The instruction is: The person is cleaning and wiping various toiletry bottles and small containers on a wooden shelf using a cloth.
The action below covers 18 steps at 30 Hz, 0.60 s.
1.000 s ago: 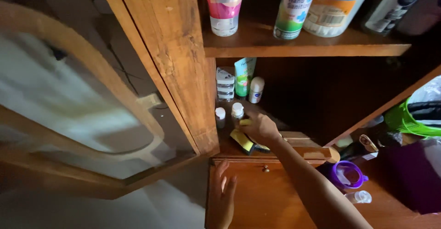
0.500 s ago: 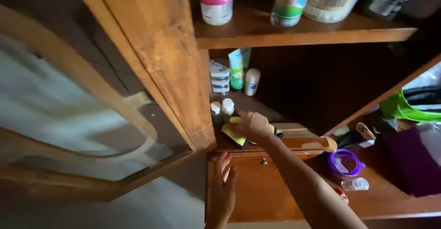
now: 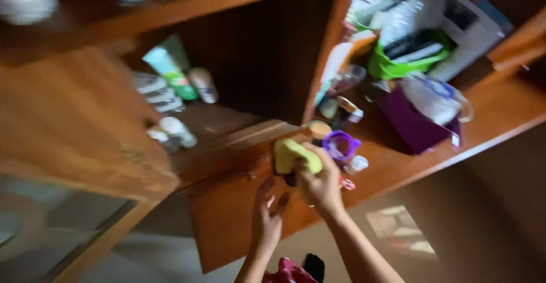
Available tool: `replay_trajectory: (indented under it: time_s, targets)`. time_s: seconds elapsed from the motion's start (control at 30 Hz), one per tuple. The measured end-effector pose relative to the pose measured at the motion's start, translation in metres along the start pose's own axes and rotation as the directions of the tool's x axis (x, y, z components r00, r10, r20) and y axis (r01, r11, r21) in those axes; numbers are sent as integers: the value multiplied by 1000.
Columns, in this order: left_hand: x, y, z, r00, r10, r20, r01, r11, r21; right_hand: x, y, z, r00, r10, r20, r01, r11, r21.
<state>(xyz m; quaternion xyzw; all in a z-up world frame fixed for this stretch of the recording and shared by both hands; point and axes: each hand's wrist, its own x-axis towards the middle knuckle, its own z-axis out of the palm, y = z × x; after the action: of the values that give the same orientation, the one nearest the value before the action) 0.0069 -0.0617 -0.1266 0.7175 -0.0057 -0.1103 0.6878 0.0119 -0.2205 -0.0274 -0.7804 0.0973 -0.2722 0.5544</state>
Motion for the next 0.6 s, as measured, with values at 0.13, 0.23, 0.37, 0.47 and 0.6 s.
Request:
replay_trajectory:
  time_s: [0.13, 0.23, 0.37, 0.47, 0.6]
  targets:
    - [-8, 31, 65, 950, 103, 293, -162, 969, 186, 2, -27, -97, 871, 407, -276, -287, 877, 386]
    - [-1, 21, 102, 926, 193, 326, -294, 909, 296, -5, -6, -148, 817, 461, -347, -194, 786, 587]
    - [15, -10, 135, 922, 172, 347, -302, 881, 363, -18, 9, -189, 766, 525, -372, -119, 684, 720]
    - [27, -36, 144, 926, 165, 340, -299, 869, 394, -23, 16, -204, 742, 608, -284, -154, 566, 809]
    - [28, -32, 137, 962, 101, 252, -201, 889, 411, -20, 14, -205, 769, 630, -105, -280, 480, 831]
